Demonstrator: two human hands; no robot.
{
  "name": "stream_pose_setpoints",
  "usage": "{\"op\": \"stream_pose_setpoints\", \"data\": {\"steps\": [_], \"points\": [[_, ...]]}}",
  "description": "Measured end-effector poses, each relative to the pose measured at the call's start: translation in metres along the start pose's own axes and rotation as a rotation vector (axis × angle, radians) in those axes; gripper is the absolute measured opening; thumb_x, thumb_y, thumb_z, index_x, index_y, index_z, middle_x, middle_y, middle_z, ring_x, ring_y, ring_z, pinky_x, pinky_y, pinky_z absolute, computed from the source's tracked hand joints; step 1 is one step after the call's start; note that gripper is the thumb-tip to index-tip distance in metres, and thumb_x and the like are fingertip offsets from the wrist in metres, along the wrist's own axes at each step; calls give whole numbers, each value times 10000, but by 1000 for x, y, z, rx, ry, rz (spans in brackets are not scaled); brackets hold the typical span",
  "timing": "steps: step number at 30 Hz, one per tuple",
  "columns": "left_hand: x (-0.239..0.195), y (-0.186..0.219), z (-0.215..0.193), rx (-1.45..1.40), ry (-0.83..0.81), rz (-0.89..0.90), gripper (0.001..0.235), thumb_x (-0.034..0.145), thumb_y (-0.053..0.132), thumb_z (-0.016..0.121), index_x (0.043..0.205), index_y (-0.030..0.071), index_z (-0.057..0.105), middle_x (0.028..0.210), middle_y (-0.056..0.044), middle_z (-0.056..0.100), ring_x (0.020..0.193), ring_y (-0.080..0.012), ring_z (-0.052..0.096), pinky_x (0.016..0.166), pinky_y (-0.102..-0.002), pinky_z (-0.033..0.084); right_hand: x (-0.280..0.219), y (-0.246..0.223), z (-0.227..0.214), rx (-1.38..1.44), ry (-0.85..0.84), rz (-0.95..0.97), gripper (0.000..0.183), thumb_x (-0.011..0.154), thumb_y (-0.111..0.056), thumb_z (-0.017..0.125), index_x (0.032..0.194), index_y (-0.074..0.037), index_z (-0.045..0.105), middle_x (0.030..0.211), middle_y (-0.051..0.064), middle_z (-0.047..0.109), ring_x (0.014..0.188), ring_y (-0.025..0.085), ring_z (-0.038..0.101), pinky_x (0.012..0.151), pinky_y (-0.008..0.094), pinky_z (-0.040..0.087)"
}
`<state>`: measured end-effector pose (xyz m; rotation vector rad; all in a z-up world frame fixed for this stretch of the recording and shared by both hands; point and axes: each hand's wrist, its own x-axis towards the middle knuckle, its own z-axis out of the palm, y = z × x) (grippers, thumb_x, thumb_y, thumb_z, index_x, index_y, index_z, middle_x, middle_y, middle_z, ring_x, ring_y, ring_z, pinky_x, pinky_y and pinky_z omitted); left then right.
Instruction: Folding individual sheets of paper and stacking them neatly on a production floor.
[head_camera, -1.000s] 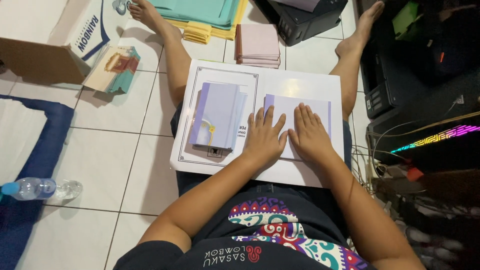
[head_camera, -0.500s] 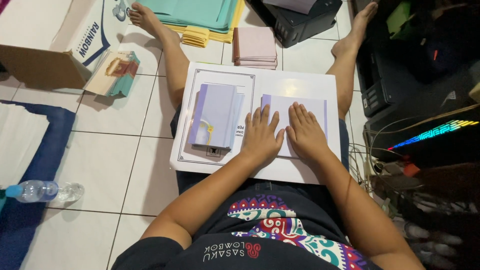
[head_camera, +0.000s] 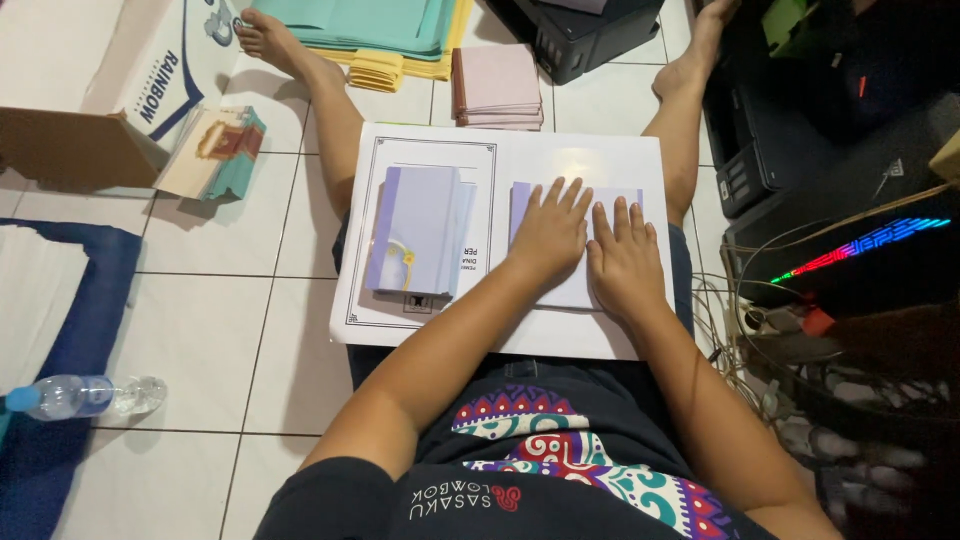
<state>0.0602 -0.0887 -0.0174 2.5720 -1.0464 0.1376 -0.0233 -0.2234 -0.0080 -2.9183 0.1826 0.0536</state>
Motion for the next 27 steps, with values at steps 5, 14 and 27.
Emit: {"op": "stream_pose_setpoints", "data": {"steps": [5,14,27], "points": [[-5,2,-21,-55,27,-87,499,1020,245,354,1477,119,512,1513,-189,496,1460,-376,398,1177,-570,248,-10,-4,-5,-27,-16,-59,616,1083,-411,257,1628,-127,305,1671,222,244,1557,376,166,1223,544,56],[-7,5,-32,-48,-20,-118,483,1054,191,340,1511,90,459,1537,-212,455,1483,-398,341,1196,-582,185,-10,-5,-20,18,-181,-252,655,1047,-353,327,1630,-77,217,1691,162,201,1562,317,161,1242,475,77],[-7,-2,-26,-112,54,-141,513,949,39,370,1444,0,498,1479,-235,503,1447,-374,407,1203,-547,222,-16,-19,-26,-30,-51,-202,598,1060,-314,268,1615,-95,307,1690,100,260,1559,225,213,1244,393,94]]}}
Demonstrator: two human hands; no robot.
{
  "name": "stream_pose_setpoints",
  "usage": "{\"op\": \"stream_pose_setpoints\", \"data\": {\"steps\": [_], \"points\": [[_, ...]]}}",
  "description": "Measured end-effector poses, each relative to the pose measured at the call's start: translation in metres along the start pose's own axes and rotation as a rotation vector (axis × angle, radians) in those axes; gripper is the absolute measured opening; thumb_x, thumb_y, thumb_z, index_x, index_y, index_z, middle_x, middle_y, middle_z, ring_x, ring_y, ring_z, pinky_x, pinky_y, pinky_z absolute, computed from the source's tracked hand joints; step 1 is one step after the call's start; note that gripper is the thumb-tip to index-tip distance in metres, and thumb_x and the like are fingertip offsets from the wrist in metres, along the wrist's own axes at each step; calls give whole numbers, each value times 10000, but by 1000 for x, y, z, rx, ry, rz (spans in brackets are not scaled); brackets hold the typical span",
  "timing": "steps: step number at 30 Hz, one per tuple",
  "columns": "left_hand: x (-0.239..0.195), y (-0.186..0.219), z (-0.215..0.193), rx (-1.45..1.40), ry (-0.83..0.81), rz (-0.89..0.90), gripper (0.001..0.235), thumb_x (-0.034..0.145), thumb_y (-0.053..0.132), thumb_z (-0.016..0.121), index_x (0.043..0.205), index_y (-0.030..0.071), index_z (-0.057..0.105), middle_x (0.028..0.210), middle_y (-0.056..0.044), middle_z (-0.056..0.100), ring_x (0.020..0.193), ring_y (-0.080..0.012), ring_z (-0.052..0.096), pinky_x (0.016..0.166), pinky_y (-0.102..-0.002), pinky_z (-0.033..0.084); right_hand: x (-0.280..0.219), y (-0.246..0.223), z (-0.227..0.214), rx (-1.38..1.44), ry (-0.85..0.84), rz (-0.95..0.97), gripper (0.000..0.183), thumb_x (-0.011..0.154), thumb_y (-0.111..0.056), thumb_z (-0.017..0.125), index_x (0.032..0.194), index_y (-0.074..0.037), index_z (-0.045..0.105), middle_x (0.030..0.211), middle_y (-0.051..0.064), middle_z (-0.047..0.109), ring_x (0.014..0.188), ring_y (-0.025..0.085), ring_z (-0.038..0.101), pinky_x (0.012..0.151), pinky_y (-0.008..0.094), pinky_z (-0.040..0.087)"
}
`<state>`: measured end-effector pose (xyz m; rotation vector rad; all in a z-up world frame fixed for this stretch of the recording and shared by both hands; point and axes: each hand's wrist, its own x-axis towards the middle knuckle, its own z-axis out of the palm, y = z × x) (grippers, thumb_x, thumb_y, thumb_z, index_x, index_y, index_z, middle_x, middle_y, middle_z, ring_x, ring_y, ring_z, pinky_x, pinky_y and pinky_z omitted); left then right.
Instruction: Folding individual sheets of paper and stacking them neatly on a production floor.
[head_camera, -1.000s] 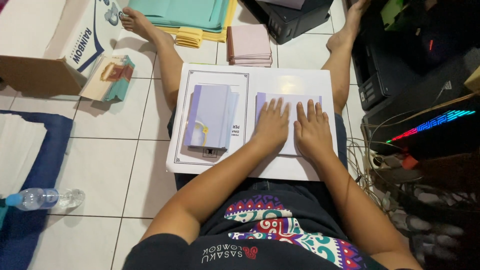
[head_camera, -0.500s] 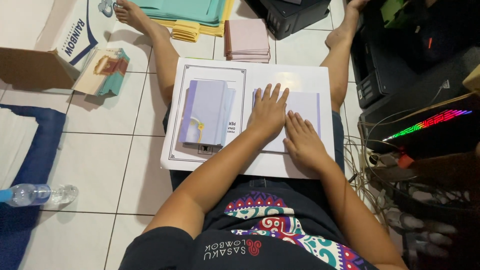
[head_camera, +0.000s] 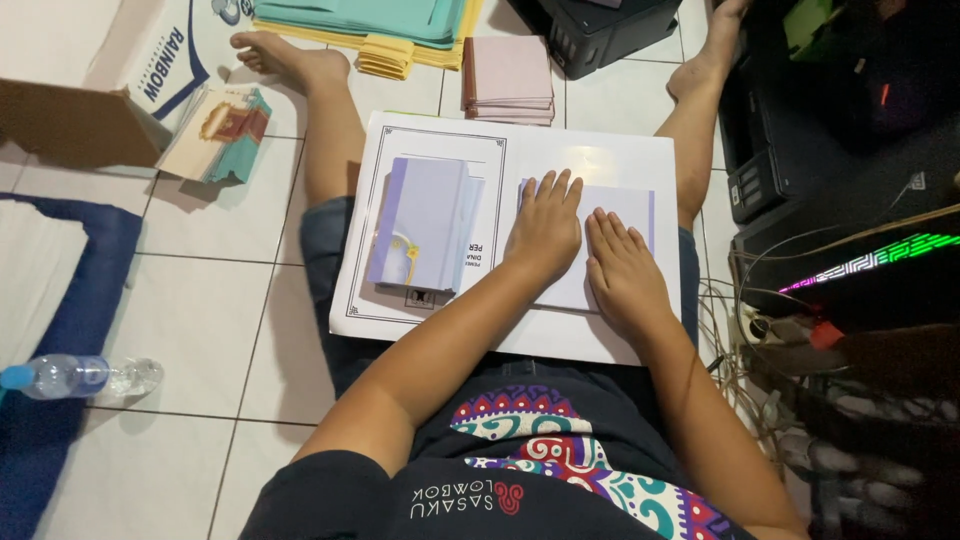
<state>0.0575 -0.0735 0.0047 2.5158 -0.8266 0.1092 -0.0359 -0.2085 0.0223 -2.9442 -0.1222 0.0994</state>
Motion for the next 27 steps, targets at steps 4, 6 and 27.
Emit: {"op": "stream_pose_setpoints", "data": {"steps": [4,6,27], "points": [[0,-1,-2,1,23,-6,493,943,38,390,1418,-29,506,1446,-257,509,1427,-385,421,1199,-545,238,1,3,3,23,12,17,605,1048,-318,294,1613,-104,320,1685,100,274,1557,221,217,1246,392,94],[-2,-1,-1,6,35,-11,493,939,48,405,1413,-41,509,1437,-270,516,1428,-391,424,1206,-541,229,0,5,9,28,33,44,611,1045,-358,319,1618,-146,326,1687,66,276,1560,216,200,1251,425,42],[-32,-13,20,58,-3,221,532,1019,265,395,1457,-23,487,1514,-273,466,1461,-399,395,1197,-561,260,3,7,15,-1,17,23,613,1060,-364,261,1628,-135,282,1701,63,237,1567,208,175,1260,414,52]]}}
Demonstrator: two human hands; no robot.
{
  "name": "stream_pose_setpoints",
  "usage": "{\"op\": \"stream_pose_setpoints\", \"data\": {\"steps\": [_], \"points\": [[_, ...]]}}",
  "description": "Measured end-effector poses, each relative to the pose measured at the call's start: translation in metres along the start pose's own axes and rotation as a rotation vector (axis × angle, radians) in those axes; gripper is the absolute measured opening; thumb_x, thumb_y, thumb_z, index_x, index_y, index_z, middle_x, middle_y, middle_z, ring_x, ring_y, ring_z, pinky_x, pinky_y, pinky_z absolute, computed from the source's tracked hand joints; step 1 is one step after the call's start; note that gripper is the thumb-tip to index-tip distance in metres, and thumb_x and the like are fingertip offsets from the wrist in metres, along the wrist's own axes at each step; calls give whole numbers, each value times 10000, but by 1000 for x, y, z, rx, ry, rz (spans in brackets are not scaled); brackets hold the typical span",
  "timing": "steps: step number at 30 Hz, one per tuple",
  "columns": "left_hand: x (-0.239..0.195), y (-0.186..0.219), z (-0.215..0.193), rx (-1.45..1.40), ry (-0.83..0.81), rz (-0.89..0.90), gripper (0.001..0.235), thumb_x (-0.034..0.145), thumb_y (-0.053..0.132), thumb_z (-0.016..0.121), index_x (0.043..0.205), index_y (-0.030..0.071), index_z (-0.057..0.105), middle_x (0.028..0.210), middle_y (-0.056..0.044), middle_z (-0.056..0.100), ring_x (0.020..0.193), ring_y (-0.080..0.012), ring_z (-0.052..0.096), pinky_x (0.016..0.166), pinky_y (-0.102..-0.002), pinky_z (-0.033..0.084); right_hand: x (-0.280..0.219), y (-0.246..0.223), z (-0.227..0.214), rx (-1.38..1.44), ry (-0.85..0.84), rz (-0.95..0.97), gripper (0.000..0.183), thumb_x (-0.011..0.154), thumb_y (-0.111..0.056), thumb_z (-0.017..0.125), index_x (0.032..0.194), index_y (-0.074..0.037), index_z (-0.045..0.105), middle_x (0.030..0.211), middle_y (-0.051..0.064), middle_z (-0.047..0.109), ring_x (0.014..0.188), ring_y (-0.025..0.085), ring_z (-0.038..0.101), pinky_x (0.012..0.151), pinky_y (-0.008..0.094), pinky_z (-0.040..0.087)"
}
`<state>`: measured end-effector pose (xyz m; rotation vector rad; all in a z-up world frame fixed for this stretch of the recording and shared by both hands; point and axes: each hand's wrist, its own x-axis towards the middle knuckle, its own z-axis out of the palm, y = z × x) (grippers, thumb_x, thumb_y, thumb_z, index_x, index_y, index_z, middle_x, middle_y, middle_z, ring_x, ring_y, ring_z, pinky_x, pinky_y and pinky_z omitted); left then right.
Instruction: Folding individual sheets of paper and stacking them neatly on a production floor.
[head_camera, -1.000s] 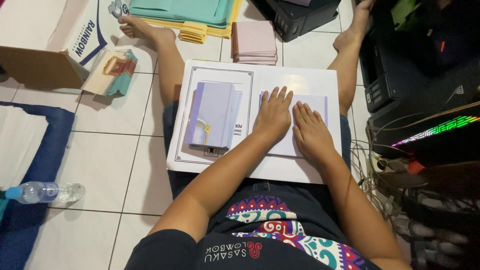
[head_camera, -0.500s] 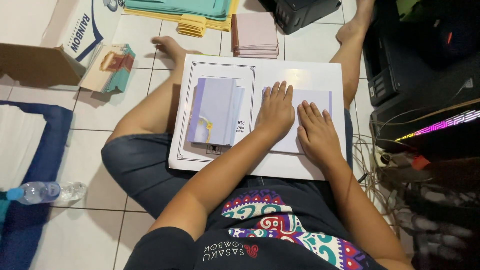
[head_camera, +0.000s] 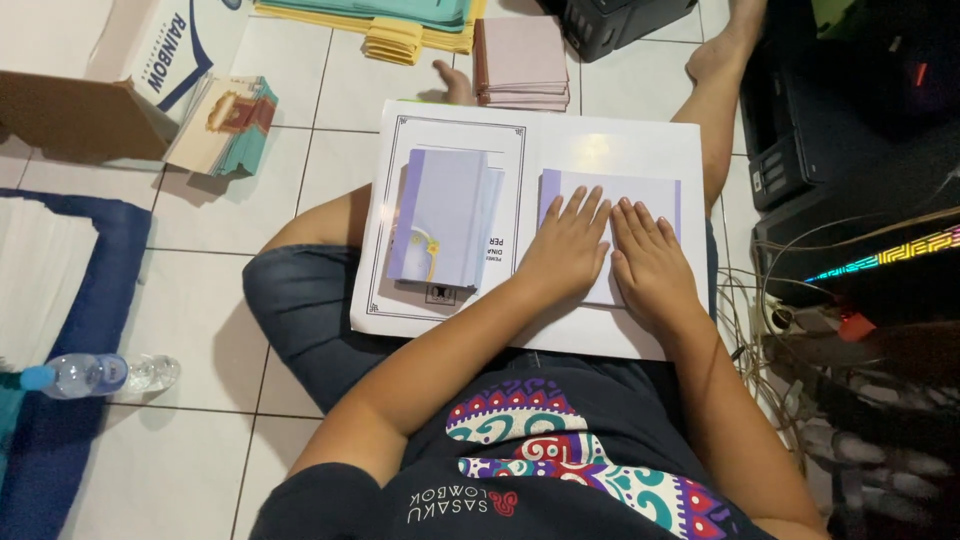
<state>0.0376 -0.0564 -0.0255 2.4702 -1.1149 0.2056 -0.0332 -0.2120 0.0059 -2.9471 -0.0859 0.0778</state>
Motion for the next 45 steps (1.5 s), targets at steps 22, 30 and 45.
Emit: {"op": "stream_pose_setpoints", "data": {"steps": [22,30,45], "points": [[-25,-2,14,-2,16,-30,571,1012,267,371,1500,-25,419,1534,-233,454,1474,-384,358,1197,-555,192,59,28,38,-89,44,-31,665,1063,-409,258,1620,-47,278,1676,179,273,1549,323,232,1231,490,170],[-57,-14,-80,-312,268,-153,306,933,158,596,1192,23,688,1211,-197,674,1159,-387,629,1027,-503,458,66,1,32,72,55,33,747,1023,-388,422,1571,101,285,1631,341,229,1523,477,187,1205,562,209],[-116,-71,-129,208,161,-739,452,800,360,815,1050,15,664,1060,-137,609,970,-329,623,766,-480,519,31,-136,11,172,-116,-529,711,1034,-512,439,1587,-79,323,1656,160,300,1529,304,275,1230,452,213]]}}
